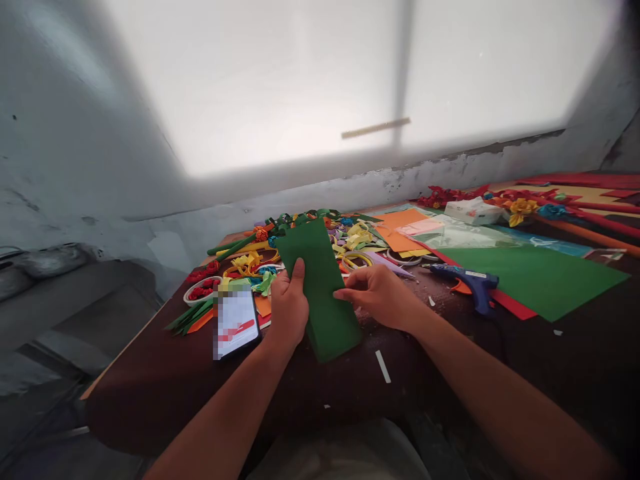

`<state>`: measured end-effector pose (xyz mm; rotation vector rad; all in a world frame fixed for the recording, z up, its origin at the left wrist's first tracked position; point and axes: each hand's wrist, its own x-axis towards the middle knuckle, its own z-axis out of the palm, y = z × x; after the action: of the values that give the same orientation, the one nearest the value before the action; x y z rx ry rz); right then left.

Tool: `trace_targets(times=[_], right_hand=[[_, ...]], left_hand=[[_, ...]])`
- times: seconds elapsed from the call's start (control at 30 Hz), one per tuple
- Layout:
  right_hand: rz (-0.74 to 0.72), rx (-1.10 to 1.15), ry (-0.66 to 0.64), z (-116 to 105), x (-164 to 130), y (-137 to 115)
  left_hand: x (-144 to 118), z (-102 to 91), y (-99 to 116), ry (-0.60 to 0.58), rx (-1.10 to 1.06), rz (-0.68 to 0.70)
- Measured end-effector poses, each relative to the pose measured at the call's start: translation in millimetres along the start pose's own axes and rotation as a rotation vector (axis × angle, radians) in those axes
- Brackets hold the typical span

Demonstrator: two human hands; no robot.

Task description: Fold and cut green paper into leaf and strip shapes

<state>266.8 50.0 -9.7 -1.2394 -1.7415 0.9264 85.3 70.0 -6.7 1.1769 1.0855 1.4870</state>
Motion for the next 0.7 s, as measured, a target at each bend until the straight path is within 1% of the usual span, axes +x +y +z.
trace_targets(times=[0.07, 0.13, 0.17, 0.2, 0.27, 0.3, 0.33, 0.4, 0.43, 0.47, 0.5, 0.53, 0.57, 0.6, 0.63, 0.67, 0.7], right_hand=[[0.022, 0.037, 0.103, -2, -5, 10], [0.023, 0.116, 0.161, -7, -9, 17], [0.021, 0.167, 0.173, -10, -11, 19], [0.024, 0.227, 0.174, -13, -15, 20], [0.061, 0.343, 0.138, -18, -23, 19], [0.089, 0.38, 0.091, -21, -27, 17], [0.118, 0.393, 0.014, -24, -30, 16], [0.121, 0.317, -0.203, -32, -32, 12], [0.083, 0.232, -0.308, -36, -30, 10], [0.017, 0.13, -0.387, -40, -27, 7], [-0.052, 0.019, -0.439, -44, -22, 3], [-0.106, -0.086, -0.462, -46, -18, -1], [-0.149, -0.18, -0.439, -48, -14, -6], [-0.188, -0.27, -0.345, -49, -13, -11], [-0.231, -0.352, -0.184, -48, -14, -16], [-0.278, -0.421, 0.017, -45, -17, -20], [-0.327, -0.475, 0.154, -42, -23, -22]], left_hand=[[10, 0.6, 1, -0.027, 0.206, 0.073], [25, 0.0, 4, -0.04, 0.52, 0.201], [31, -0.9, 6, -0.028, 0.593, 0.249], [35, -2.6, 8, 0.001, 0.662, 0.335], [35, -9.6, 13, 0.028, 0.785, 0.593], [30, -15.5, 16, -0.007, 0.825, 0.721], [22, -22.9, 19, -0.086, 0.863, 0.816], [3, -41.0, 24, -0.227, 1.007, 1.034], [-6, -50.5, 26, -0.278, 1.086, 1.126], [-15, -59.1, 28, -0.321, 1.154, 1.221], [-21, -66.3, 29, -0.385, 1.204, 1.318], [-27, -71.4, 30, -0.49, 1.26, 1.391], [-31, -74.3, 29, -0.588, 1.313, 1.441], [-33, -75.1, 28, -0.655, 1.364, 1.462], [-35, -74.2, 26, -0.698, 1.412, 1.454], [-37, -72.2, 23, -0.714, 1.45, 1.427], [-38, -70.0, 20, -0.713, 1.471, 1.394]])
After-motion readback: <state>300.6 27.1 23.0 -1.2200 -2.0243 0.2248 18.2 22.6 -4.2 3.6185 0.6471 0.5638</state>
